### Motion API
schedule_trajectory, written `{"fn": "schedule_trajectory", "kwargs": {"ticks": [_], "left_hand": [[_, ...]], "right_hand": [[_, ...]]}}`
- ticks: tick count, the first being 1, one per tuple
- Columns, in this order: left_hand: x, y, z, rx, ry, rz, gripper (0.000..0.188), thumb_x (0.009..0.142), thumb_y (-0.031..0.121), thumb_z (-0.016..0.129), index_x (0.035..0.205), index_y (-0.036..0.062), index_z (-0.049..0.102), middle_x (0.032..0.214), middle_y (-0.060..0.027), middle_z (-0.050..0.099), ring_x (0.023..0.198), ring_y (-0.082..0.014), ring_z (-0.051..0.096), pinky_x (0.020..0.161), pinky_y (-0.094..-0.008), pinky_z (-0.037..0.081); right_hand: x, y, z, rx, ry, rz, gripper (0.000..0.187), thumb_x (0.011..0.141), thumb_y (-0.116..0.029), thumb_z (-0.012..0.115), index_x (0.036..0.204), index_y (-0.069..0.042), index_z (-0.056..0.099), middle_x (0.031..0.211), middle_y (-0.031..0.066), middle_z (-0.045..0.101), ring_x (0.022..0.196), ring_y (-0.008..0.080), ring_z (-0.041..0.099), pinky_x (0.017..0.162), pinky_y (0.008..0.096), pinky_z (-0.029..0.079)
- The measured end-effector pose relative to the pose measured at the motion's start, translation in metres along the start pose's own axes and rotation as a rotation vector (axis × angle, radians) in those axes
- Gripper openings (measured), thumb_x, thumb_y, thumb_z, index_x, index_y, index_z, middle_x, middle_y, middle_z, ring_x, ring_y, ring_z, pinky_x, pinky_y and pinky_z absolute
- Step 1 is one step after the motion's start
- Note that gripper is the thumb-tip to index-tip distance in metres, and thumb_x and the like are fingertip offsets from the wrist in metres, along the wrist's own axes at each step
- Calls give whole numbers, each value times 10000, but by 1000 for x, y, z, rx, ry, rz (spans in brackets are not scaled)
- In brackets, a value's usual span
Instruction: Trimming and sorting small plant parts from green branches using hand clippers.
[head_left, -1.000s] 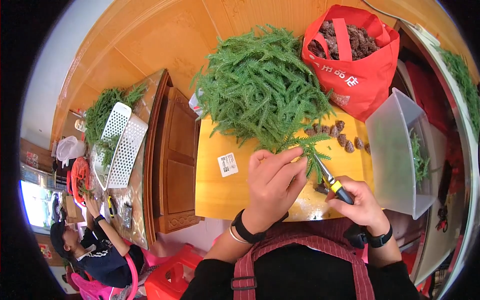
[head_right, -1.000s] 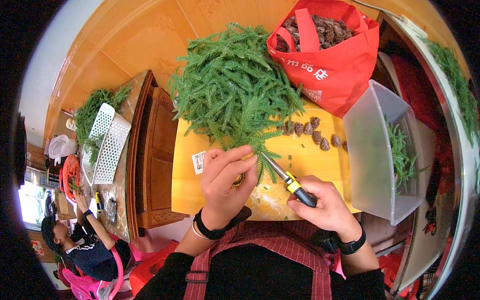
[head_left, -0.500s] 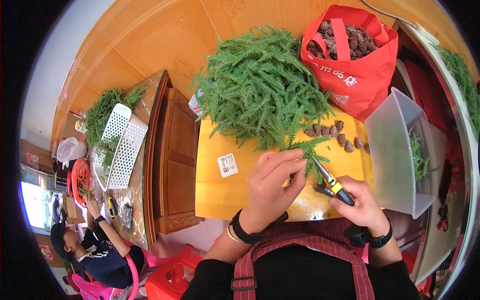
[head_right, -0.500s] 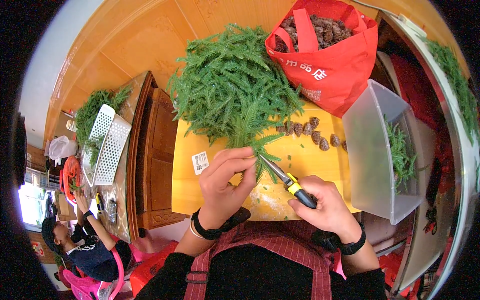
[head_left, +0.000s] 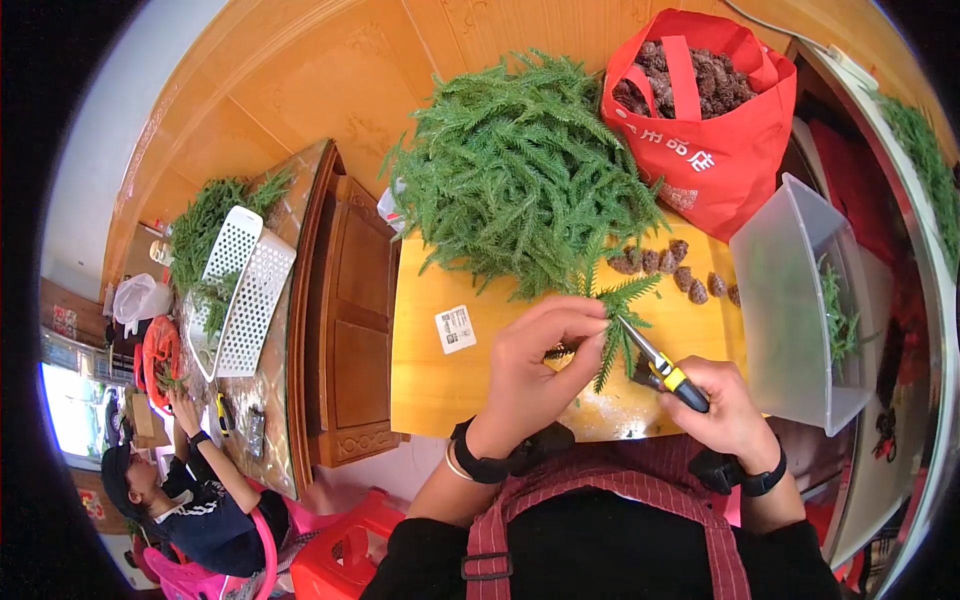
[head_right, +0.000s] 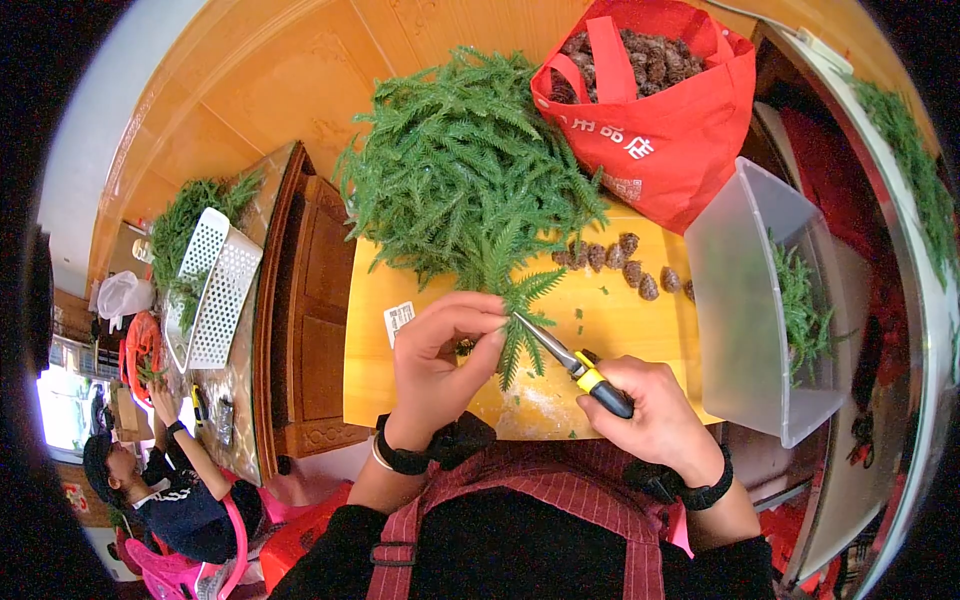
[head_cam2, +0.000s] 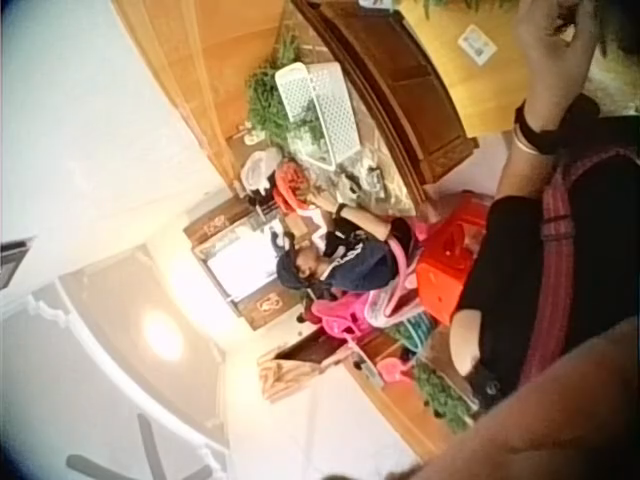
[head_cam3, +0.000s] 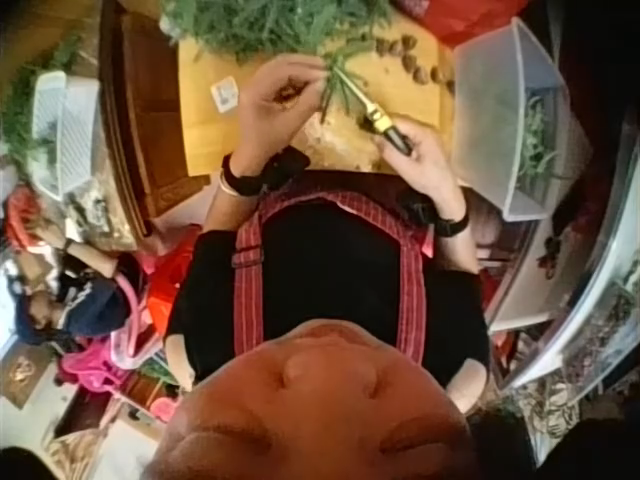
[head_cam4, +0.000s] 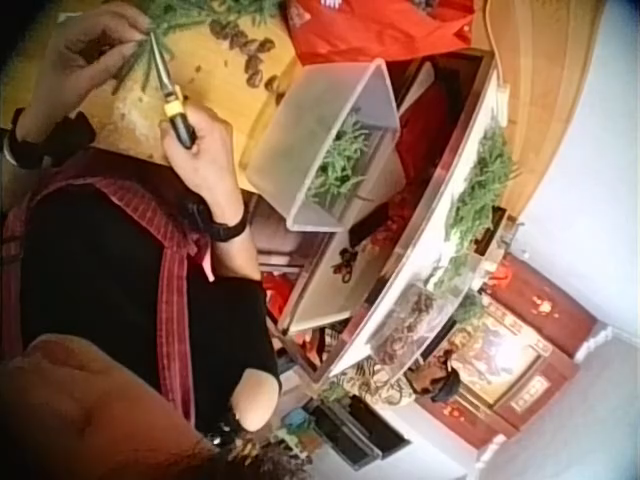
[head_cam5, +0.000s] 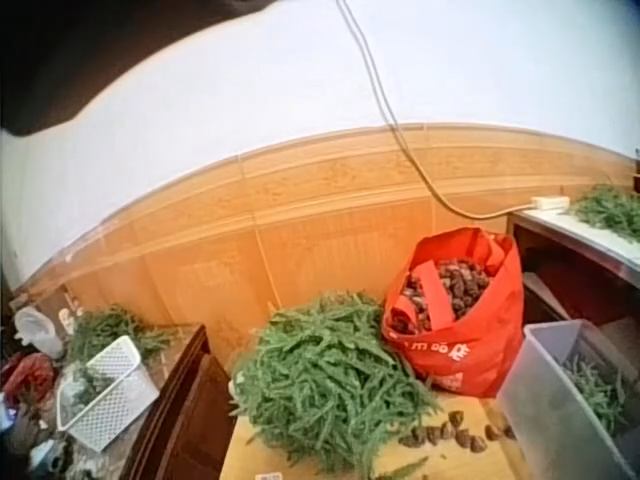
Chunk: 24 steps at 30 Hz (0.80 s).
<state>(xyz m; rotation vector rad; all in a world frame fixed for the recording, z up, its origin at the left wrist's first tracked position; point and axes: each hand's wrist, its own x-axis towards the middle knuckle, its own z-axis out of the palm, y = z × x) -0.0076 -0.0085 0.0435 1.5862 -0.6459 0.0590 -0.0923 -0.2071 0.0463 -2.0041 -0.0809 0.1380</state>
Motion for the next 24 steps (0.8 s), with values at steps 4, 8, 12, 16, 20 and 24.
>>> {"fn": "schedule_trajectory", "kwargs": {"ticks": [4, 8, 12, 16, 20, 24], "left_hand": [[-1, 2, 1, -150, 5, -156, 108, 768, -77, 571, 865, -44, 603, 1000, -122, 568, 831, -121, 574, 669, -214, 485], [-1, 2, 3, -190, 15, -155, 101, 773, -75, 568, 862, -43, 602, 1008, -117, 567, 830, -113, 572, 662, -210, 482], [-1, -4, 5, -32, 56, 11, 128, 741, -84, 590, 858, -34, 607, 980, -130, 594, 816, -152, 593, 674, -241, 488], [1, 1, 6, 321, 96, 254, 177, 690, -87, 624, 851, -15, 614, 903, -140, 634, 810, -209, 621, 699, -270, 493], [2, 1, 8, 403, 105, 292, 176, 681, -84, 631, 838, -7, 613, 881, -139, 641, 799, -217, 630, 690, -270, 497], [1, 3, 11, 351, 126, 245, 176, 662, -66, 649, 821, 2, 614, 875, -126, 638, 774, -241, 633, 665, -297, 508]], "right_hand": [[-1, -1, -3, 45, -58, 64, 233, 720, -90, 642, 646, -10, 436, 553, 63, 410, 504, 149, 401, 480, 304, 325], [-1, 13, 6, 177, -44, -15, 137, 734, -98, 642, 729, -17, 530, 614, 36, 462, 532, 110, 430, 497, 264, 341], [-4, 15, 12, 257, -20, -14, 132, 729, -96, 645, 831, -25, 600, 698, 41, 515, 586, 113, 487, 541, 239, 375], [-6, 7, 11, 436, -68, 95, 131, 721, -95, 648, 823, -24, 604, 721, 42, 539, 645, 129, 519, 587, 246, 399], [-2, 11, 13, 116, 96, -128, 120, 700, -84, 651, 761, -12, 577, 694, 98, 537, 729, 237, 561, 686, 313, 443], [1, 11, 17, -112, 245, -231, 153, 679, -77, 655, 702, -3, 524, 668, 147, 518, 781, 323, 561, 748, 377, 448]]}}
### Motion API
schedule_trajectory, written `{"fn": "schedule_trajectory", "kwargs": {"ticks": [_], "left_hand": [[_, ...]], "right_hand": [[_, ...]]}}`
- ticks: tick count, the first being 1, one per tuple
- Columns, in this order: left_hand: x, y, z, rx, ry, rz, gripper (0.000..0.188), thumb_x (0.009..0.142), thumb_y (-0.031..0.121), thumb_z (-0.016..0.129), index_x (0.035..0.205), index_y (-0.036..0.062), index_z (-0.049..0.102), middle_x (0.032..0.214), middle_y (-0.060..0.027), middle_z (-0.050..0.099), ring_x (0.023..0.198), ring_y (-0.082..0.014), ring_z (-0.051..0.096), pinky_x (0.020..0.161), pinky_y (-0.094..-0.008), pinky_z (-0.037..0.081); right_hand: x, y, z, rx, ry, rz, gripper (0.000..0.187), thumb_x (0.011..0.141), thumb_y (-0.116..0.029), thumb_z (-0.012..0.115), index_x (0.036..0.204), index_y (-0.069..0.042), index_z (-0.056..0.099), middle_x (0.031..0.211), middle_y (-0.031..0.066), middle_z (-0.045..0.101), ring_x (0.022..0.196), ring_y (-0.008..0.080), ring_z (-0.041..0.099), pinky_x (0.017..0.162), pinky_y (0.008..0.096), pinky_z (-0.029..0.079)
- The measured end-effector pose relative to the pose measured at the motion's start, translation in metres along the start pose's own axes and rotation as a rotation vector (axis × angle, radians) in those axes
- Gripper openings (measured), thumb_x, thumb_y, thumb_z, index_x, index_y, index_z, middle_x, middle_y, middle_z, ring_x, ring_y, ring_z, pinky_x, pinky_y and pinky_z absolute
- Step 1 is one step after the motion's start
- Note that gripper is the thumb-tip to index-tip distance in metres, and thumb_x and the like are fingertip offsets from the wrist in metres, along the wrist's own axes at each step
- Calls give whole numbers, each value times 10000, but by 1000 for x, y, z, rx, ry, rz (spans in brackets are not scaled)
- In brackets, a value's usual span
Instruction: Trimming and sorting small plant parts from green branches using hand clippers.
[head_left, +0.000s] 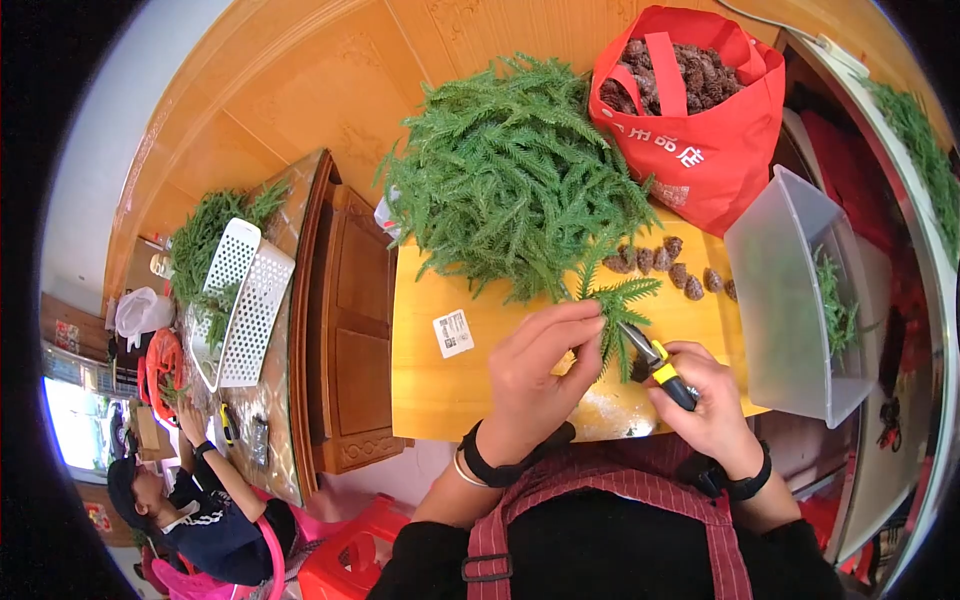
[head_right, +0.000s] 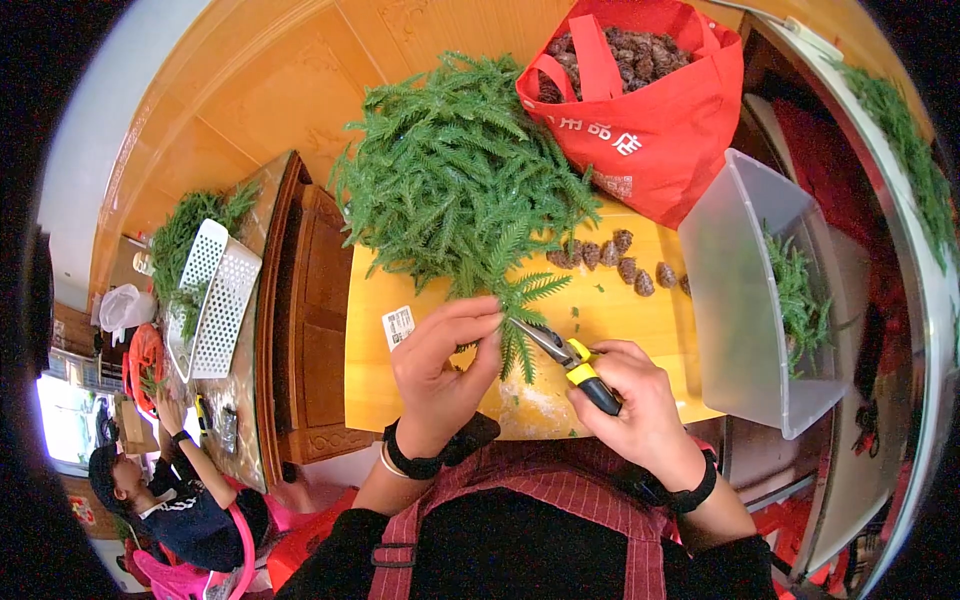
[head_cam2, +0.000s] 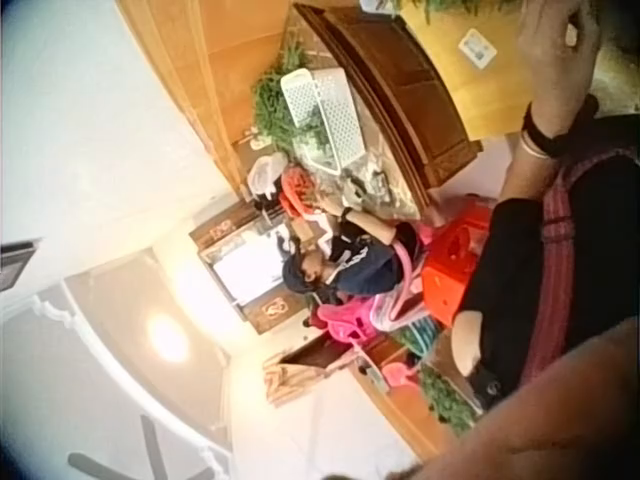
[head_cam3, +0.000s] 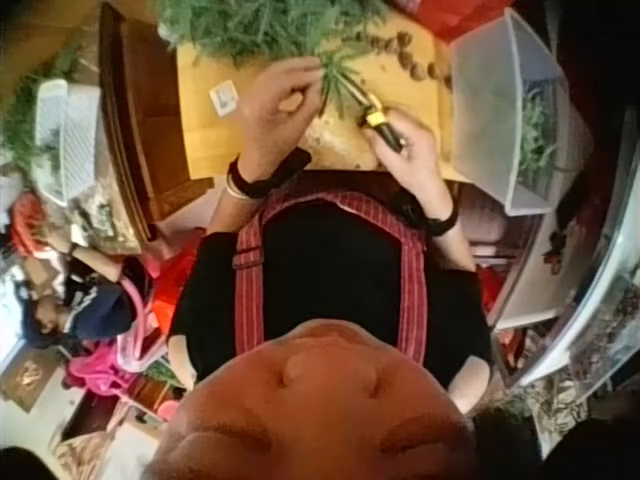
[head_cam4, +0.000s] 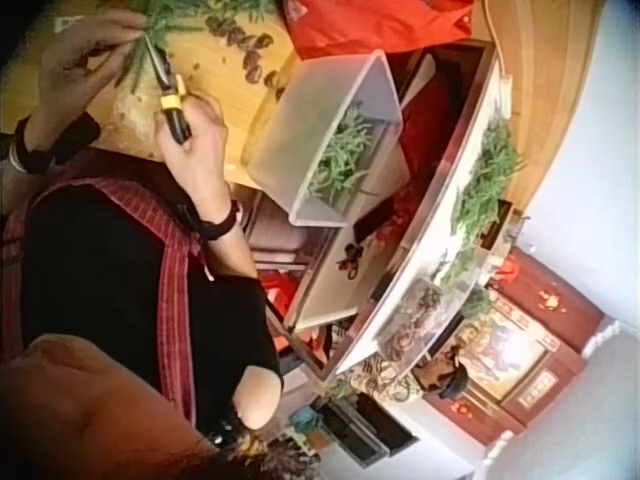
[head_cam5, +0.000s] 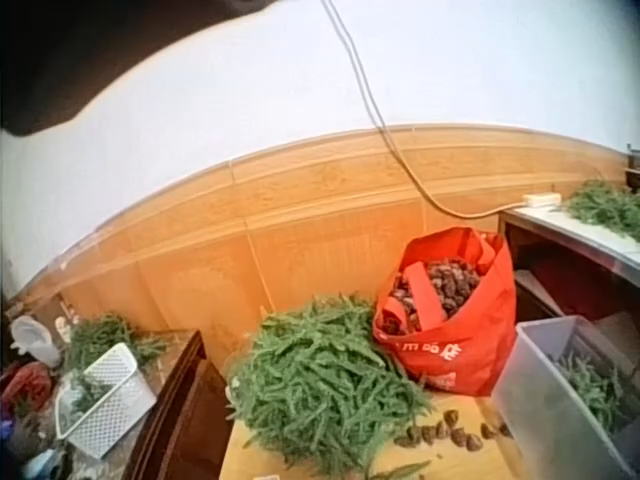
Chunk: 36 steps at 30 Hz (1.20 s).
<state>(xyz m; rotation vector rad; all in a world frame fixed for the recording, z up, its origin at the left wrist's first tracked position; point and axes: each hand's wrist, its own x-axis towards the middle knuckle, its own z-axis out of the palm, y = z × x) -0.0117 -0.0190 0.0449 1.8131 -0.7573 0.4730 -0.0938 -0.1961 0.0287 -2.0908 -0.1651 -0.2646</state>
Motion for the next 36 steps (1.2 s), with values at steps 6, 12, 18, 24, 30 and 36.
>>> {"fn": "schedule_trajectory", "kwargs": {"ticks": [6, 12, 18, 24, 30, 36], "left_hand": [[1, 3, -1, -22, -3, 3, 172, 673, -77, 638, 829, -8, 613, 879, -137, 638, 780, -229, 636, 670, -278, 509], [1, 3, -1, 27, -3, 22, 169, 670, -92, 631, 819, -15, 613, 876, -143, 637, 780, -222, 631, 678, -274, 501], [2, 4, -1, 46, -10, 46, 171, 661, -94, 634, 813, -16, 616, 872, -138, 636, 771, -224, 633, 678, -273, 504], [1, 2, -1, 89, 2, 76, 177, 657, -87, 641, 815, -13, 617, 872, -135, 636, 770, -226, 632, 677, -273, 503], [2, 4, -1, 112, -11, 95, 181, 653, -84, 642, 816, -11, 617, 870, -134, 636, 770, -231, 633, 681, -277, 504], [2, 6, 0, 142, -3, 111, 179, 650, -84, 643, 813, -13, 616, 867, -135, 636, 768, -231, 633, 675, -277, 505]], "right_hand": [[0, 0, 1, 53, -19, 46, 176, 674, -82, 663, 694, 2, 509, 723, 158, 549, 788, 332, 558, 726, 375, 446], [2, -1, 2, -7, -15, 5, 144, 647, -25, 642, 688, 9, 508, 706, 132, 532, 804, 310, 558, 691, 349, 435], [1, 1, 3, 24, -32, 55, 212, 669, -89, 676, 681, 12, 489, 749, 182, 553, 810, 341, 557, 718, 379, 445], [-1, -2, -4, 109, -141, 67, 129, 671, -43, 647, 722, 9, 540, 770, 127, 547, 792, 273, 556, 702, 326, 431], [-1, -8, -5, 108, -156, 221, 149, 678, -52, 655, 725, 10, 529, 748, 131, 528, 776, 275, 546, 685, 331, 421], [-1, -6, -2, 43, -61, 62, 217, 680, -96, 684, 710, 14, 499, 755, 182, 543, 768, 343, 544, 693, 374, 442]]}}
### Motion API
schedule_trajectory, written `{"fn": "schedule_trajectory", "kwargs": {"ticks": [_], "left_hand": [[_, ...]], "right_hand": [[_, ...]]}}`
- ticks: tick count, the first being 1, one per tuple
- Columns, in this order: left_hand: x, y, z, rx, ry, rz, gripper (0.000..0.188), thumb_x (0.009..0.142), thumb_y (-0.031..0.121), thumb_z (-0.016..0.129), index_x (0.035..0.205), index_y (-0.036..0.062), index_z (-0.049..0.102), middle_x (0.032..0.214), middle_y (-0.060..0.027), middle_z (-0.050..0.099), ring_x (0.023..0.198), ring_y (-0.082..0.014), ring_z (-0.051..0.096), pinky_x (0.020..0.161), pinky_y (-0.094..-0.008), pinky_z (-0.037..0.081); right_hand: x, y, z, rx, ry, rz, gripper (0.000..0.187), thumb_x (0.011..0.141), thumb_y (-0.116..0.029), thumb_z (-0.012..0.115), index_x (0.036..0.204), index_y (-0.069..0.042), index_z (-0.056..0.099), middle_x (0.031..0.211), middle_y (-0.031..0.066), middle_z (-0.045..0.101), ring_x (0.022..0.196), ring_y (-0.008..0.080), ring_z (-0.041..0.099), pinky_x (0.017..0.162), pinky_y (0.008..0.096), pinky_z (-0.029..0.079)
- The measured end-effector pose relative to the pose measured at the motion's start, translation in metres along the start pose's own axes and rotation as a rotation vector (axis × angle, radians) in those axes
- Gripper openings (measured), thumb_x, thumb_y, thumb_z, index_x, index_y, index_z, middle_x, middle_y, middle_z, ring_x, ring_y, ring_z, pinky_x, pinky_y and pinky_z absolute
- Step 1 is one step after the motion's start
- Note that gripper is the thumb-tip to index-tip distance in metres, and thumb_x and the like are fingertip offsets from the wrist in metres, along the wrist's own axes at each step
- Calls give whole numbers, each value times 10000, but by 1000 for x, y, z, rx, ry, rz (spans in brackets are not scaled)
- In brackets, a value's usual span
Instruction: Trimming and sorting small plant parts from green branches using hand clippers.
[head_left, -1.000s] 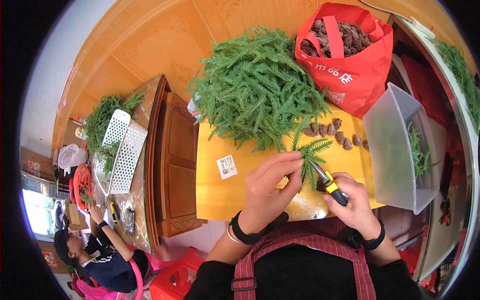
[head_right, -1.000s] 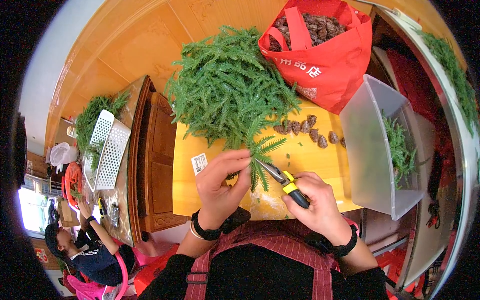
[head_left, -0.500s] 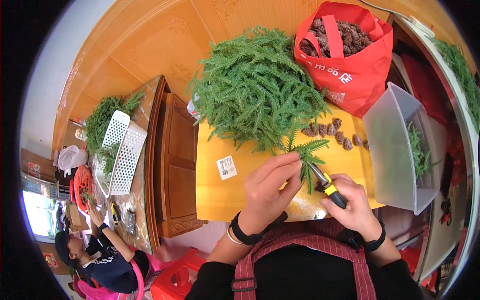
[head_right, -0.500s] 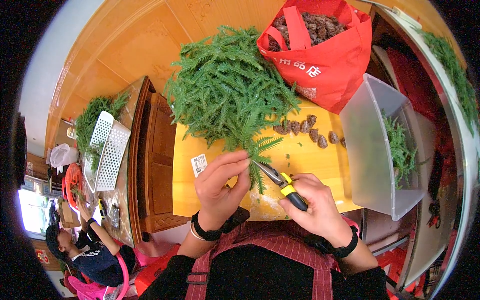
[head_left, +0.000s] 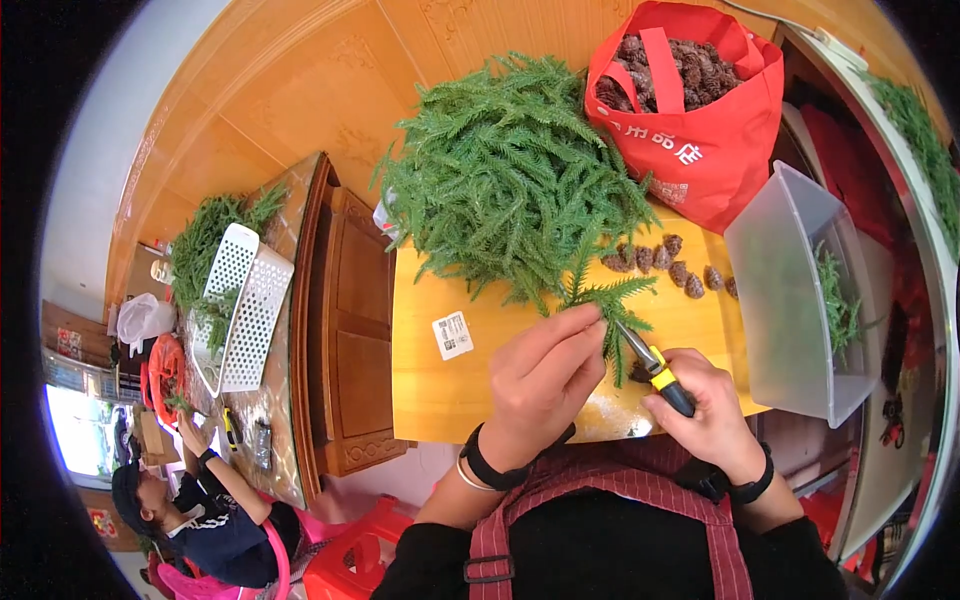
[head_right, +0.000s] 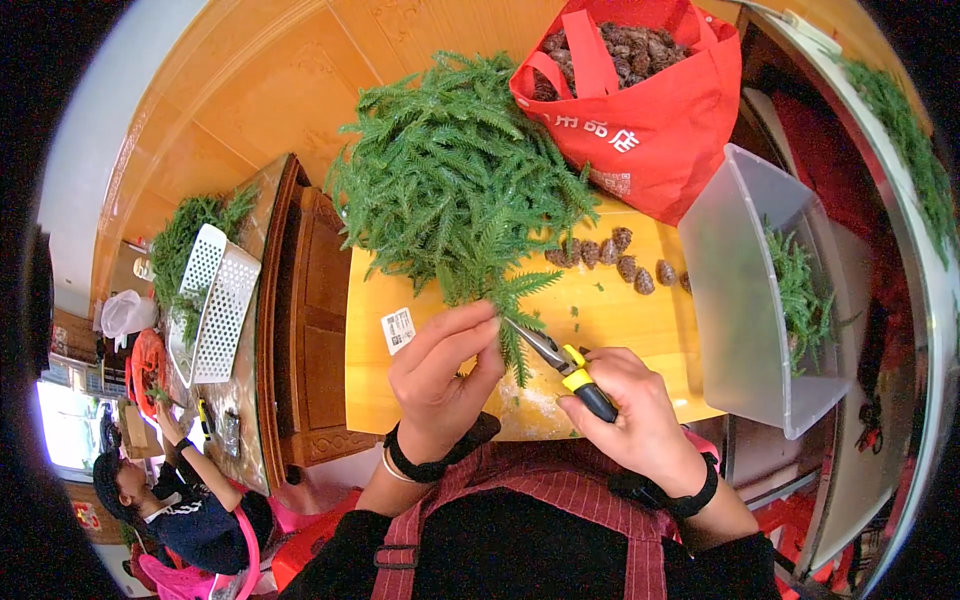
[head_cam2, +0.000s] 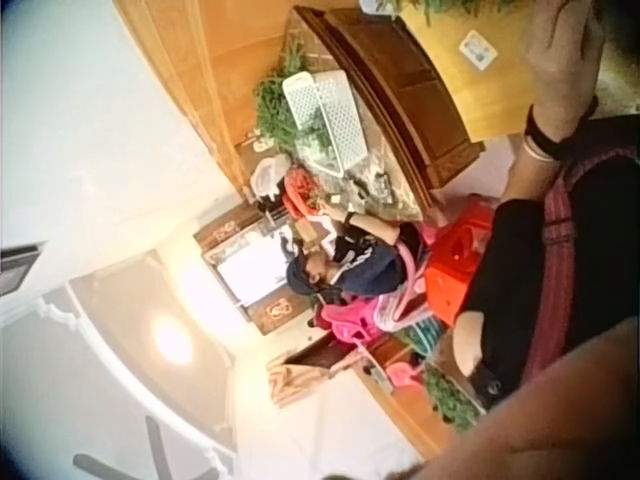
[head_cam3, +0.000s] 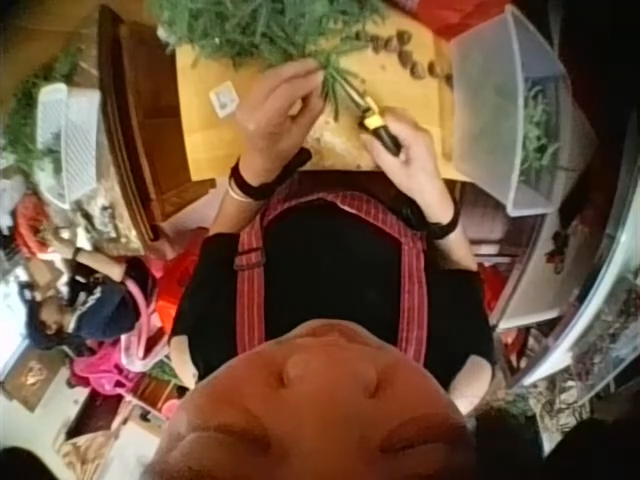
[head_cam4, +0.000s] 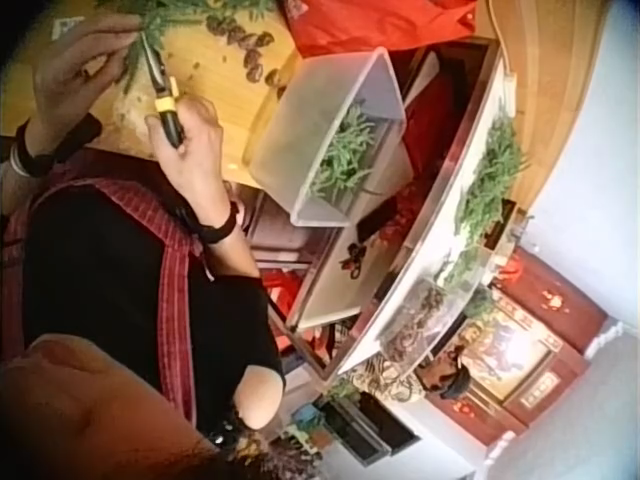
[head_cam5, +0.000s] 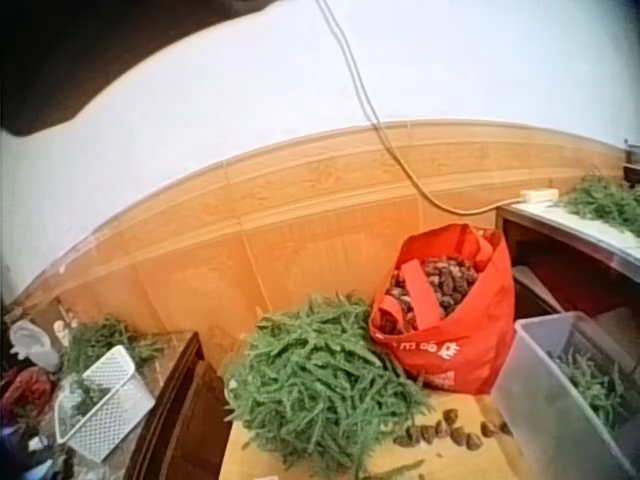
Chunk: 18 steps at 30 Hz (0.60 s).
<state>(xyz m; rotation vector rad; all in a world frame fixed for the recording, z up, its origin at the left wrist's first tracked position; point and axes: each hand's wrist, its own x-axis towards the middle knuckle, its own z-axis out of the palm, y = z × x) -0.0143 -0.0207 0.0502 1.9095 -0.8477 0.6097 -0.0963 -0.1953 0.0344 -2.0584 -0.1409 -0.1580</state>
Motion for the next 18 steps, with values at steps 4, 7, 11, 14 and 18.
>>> {"fn": "schedule_trajectory", "kwargs": {"ticks": [4, 7, 11, 14, 18], "left_hand": [[1, 1, 1, -51, -1, -31, 168, 658, -83, 644, 809, -15, 616, 872, -138, 637, 768, -222, 634, 666, -271, 505], [-1, 0, 2, -100, 4, -77, 158, 666, -84, 642, 807, -15, 617, 878, -144, 637, 770, -216, 632, 670, -270, 502], [-1, 0, 1, -154, -17, -133, 158, 670, -85, 640, 810, -14, 617, 876, -148, 639, 772, -213, 629, 677, -272, 499], [-1, -1, 0, -222, -16, -183, 152, 677, -85, 635, 811, -17, 612, 874, -144, 638, 765, -213, 625, 681, -279, 496], [-5, -3, -1, -370, -57, -289, 131, 725, -82, 606, 843, -25, 605, 942, -136, 608, 759, -153, 609, 630, -233, 496]], "right_hand": [[-1, 3, 3, -22, 26, 15, 202, 680, -96, 684, 734, 16, 525, 788, 183, 558, 784, 347, 549, 707, 380, 446], [-1, 4, 3, -40, 28, 16, 196, 681, -94, 682, 752, 16, 537, 800, 181, 565, 791, 347, 552, 715, 382, 449], [1, 6, 1, -59, 11, -9, 187, 692, -93, 669, 744, 10, 522, 764, 175, 547, 752, 346, 539, 683, 381, 442], [2, 6, -1, -80, -5, -25, 189, 699, -95, 664, 726, 4, 505, 715, 160, 521, 704, 337, 521, 644, 385, 429], [2, 6, -1, -113, -18, -31, 198, 705, -97, 663, 702, -7, 486, 661, 140, 490, 652, 322, 499, 593, 385, 409]]}}
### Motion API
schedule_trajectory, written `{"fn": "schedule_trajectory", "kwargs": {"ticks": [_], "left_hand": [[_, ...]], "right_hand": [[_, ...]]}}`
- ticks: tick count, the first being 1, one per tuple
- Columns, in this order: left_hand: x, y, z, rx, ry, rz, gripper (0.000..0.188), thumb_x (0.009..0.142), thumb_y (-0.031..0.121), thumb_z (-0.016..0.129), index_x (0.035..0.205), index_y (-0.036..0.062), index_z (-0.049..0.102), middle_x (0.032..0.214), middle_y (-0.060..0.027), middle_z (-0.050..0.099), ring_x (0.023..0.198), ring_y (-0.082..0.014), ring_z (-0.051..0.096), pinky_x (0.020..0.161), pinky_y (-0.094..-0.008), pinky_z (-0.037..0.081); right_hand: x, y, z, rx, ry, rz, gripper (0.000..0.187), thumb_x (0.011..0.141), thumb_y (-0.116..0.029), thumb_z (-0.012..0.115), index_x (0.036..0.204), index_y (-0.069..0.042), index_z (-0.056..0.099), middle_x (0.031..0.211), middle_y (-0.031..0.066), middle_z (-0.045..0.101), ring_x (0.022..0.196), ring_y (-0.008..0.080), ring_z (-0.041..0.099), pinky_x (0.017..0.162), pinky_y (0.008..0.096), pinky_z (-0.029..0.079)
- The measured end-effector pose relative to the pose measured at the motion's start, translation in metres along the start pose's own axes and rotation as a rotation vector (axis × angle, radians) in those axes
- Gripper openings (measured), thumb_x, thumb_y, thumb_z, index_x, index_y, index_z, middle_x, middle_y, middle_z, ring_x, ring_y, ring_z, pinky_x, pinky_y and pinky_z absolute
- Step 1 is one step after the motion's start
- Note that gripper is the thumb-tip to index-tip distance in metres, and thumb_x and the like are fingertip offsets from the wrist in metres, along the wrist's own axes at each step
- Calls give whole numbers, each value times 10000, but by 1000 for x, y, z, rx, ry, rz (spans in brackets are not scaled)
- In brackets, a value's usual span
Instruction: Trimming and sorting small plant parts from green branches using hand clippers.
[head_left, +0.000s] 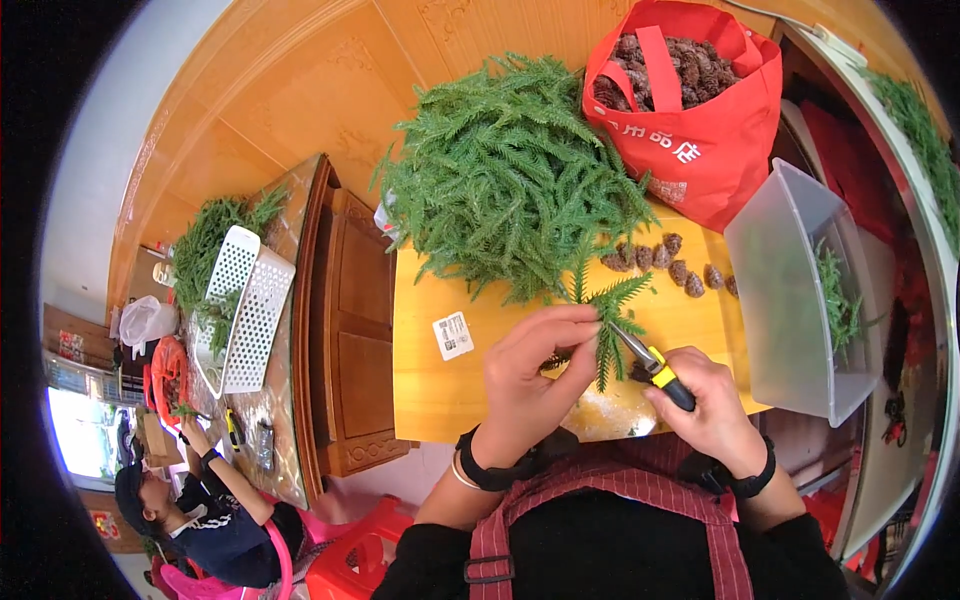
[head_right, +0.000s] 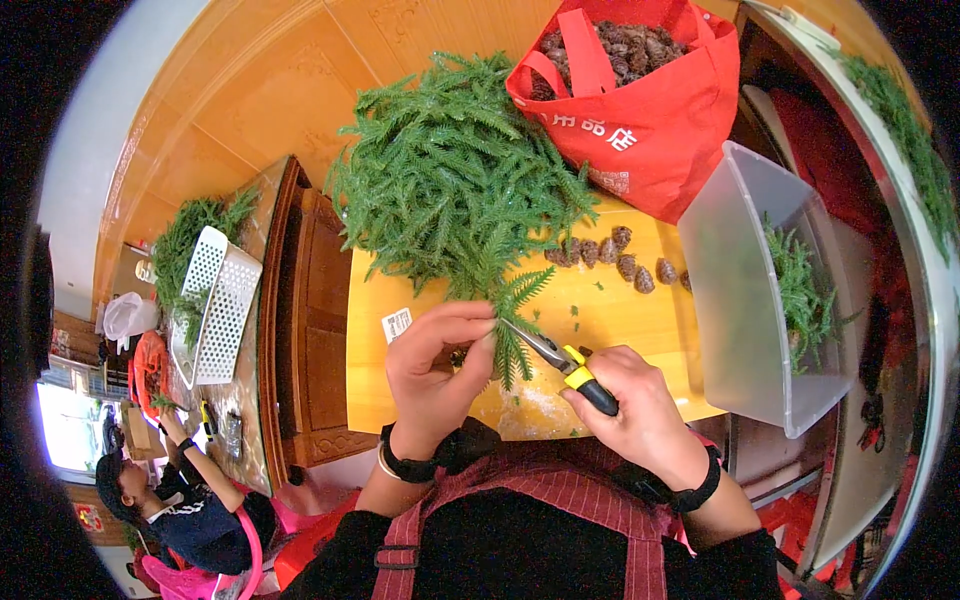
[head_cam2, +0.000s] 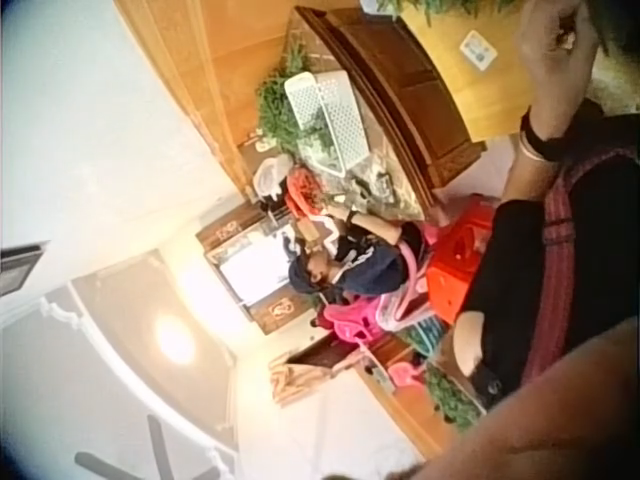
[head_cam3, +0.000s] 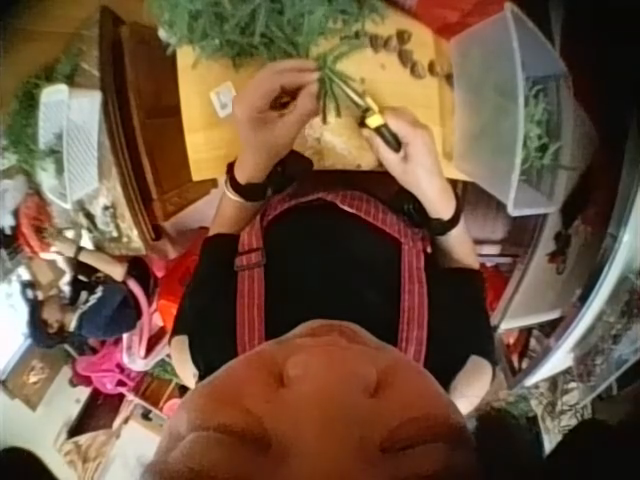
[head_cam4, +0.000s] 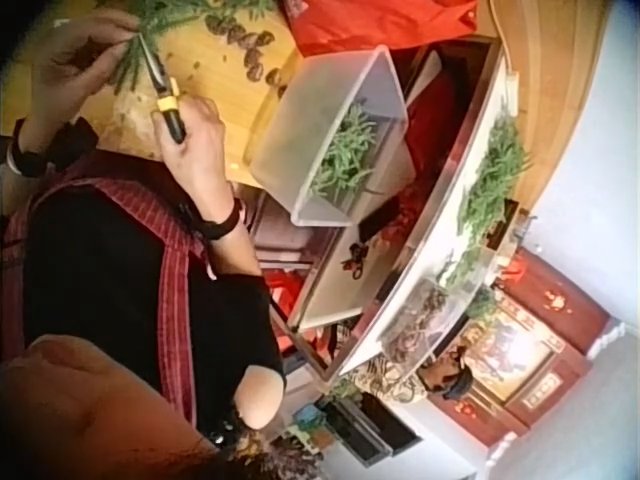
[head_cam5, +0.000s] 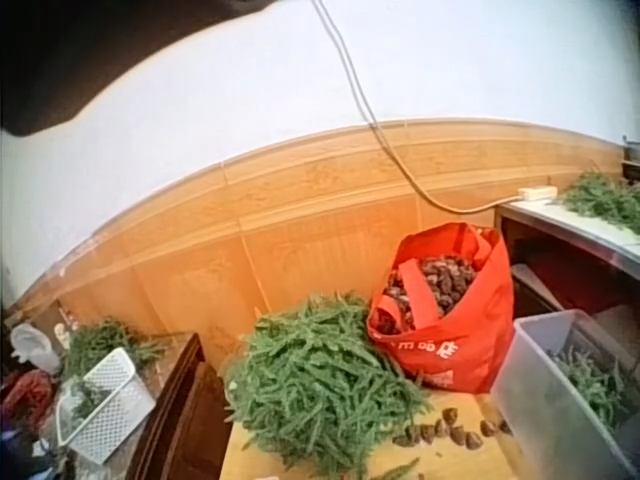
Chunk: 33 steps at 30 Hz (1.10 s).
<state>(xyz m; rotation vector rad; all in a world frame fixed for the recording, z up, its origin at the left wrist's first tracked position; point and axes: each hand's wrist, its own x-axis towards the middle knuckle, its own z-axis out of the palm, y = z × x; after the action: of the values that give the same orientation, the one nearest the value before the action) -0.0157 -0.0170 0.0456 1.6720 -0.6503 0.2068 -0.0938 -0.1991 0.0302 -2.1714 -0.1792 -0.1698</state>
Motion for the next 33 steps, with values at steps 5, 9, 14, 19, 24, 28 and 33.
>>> {"fn": "schedule_trajectory", "kwargs": {"ticks": [5, 9, 14, 19, 24, 28, 33], "left_hand": [[-1, -1, -2, -226, -44, -165, 108, 778, -72, 571, 879, -40, 590, 1005, -126, 567, 734, -104, 591, 546, -192, 497], [-1, 3, -1, -393, -19, -283, 112, 788, -78, 558, 889, -37, 584, 1007, -110, 568, 732, -85, 579, 561, -190, 488], [-1, 3, 1, -373, 21, -239, 123, 782, -86, 561, 890, -31, 586, 1009, -106, 575, 765, -71, 568, 603, -181, 469], [-4, -1, 0, -246, 18, -165, 132, 770, -89, 571, 885, -29, 593, 1007, -116, 583, 776, -83, 573, 618, -180, 467], [-3, -2, 0, -166, 22, -99, 140, 755, -91, 580, 877, -26, 599, 996, -132, 592, 817, -111, 576, 650, -198, 470], [-4, -6, -1, -95, 21, -30, 143, 735, -89, 595, 862, -25, 602, 974, -144, 603, 852, -148, 580, 690, -227, 469], [-4, -6, -1, -34, 46, 41, 141, 721, -89, 601, 846, -24, 604, 957, -147, 610, 851, -170, 588, 698, -238, 470]], "right_hand": [[0, -3, 0, 29, 3, 39, 209, 707, -96, 668, 693, -9, 478, 648, 136, 488, 639, 318, 496, 574, 381, 405], [2, 2, 1, -7, 6, 8, 224, 694, -104, 685, 695, -6, 483, 679, 141, 516, 681, 319, 523, 601, 382, 423], [2, 4, 3, -9, 43, -64, 188, 663, -83, 694, 734, -9, 536, 765, 144, 567, 824, 335, 547, 715, 381, 443], [3, 2, 5, -76, 90, -83, 175, 636, -48, 687, 780, -19, 591, 791, 127, 585, 904, 347, 539, 810, 393, 431], [3, 3, 6, -83, 92, -99, 184, 641, -51, 686, 798, -16, 596, 793, 126, 588, 911, 336, 541, 806, 387, 433], [-1, 4, 5, 39, -9, -45, 182, 656, -60, 689, 803, -10, 593, 805, 130, 589, 892, 326, 548, 778, 375, 439], [0, 1, 6, 20, 21, 6, 188, 671, -83, 692, 794, 5, 579, 791, 147, 579, 864, 317, 555, 741, 371, 442]]}}
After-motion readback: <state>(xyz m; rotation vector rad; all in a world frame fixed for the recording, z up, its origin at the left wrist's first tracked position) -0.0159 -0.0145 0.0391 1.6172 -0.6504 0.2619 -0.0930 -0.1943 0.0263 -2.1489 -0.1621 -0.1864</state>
